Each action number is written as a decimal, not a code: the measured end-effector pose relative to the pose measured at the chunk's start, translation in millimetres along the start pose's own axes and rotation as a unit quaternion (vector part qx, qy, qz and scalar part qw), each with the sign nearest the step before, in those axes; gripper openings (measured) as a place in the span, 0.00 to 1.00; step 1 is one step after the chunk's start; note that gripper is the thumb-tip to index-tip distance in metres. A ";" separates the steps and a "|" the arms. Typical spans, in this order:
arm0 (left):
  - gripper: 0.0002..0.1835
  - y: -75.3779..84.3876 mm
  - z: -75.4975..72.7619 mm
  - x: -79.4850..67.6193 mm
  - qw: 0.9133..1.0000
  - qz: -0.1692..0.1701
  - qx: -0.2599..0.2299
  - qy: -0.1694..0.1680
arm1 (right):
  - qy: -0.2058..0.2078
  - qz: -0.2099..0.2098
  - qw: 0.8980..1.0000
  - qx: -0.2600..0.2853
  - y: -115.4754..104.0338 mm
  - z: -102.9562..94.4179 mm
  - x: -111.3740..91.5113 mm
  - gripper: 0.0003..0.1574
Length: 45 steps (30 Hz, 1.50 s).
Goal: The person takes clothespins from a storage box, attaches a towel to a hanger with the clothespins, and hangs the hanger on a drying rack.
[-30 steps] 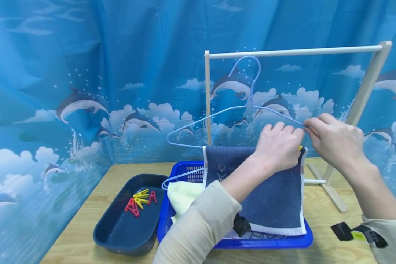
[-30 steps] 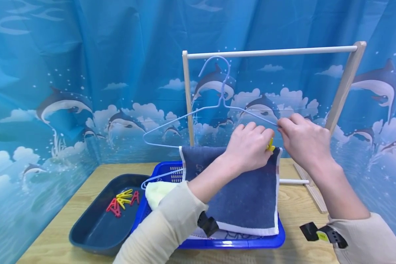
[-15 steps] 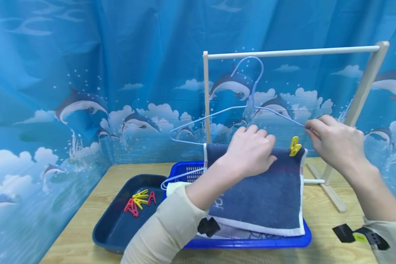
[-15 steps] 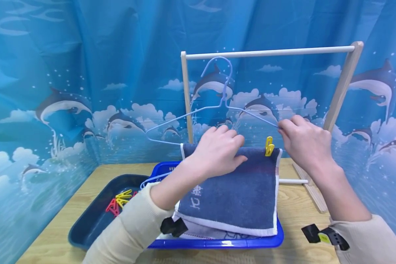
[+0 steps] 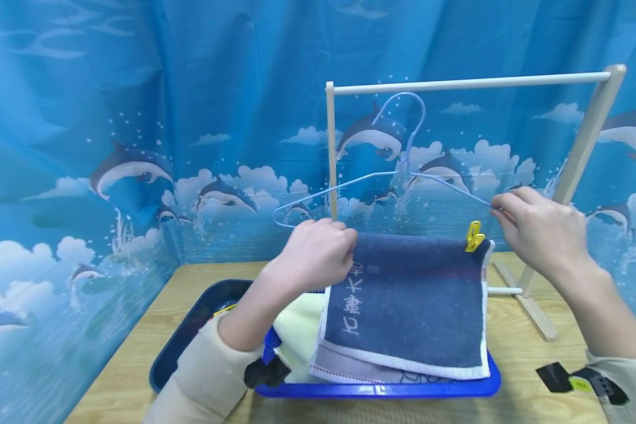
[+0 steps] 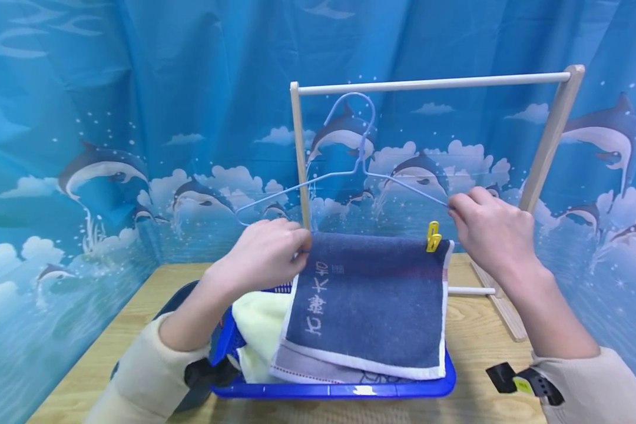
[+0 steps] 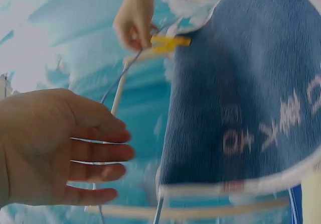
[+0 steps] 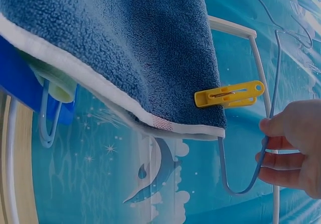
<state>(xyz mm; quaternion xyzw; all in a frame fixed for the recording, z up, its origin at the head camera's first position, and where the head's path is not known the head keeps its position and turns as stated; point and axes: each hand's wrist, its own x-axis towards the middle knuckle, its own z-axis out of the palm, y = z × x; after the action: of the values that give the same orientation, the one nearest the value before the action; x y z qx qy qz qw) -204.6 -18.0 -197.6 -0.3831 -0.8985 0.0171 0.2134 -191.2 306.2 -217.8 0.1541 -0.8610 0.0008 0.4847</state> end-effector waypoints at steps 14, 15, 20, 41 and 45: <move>0.15 -81.9 23.1 -57.3 0.951 -0.186 -0.117 -0.220 | -0.001 -0.004 1.000 -0.002 2.5 0.5 -4.7 0.08; 0.16 -87.9 26.5 -59.8 0.948 -0.196 -0.116 -0.223 | -0.001 -0.006 1.000 -0.003 2.7 0.5 -4.9 0.08; 0.12 -116.0 46.9 -69.4 0.929 -0.258 -0.111 -0.240 | -0.003 -0.006 1.000 -0.003 3.4 1.1 -5.7 0.08; 0.13 -163.7 146.9 -88.7 0.928 -0.359 0.090 -0.055 | -0.034 0.004 0.999 -0.004 2.0 2.4 -7.7 0.09; 0.10 -168.5 151.1 -88.6 0.932 -0.346 0.095 -0.045 | -0.039 0.004 0.999 -0.005 2.1 2.8 -8.2 0.09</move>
<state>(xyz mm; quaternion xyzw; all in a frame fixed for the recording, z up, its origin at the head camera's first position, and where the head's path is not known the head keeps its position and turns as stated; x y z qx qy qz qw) -324.8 -178.5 -335.0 -0.0252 -0.9783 0.0444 0.2009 -190.1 309.9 -225.8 0.1480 -0.8797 -0.0070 0.4518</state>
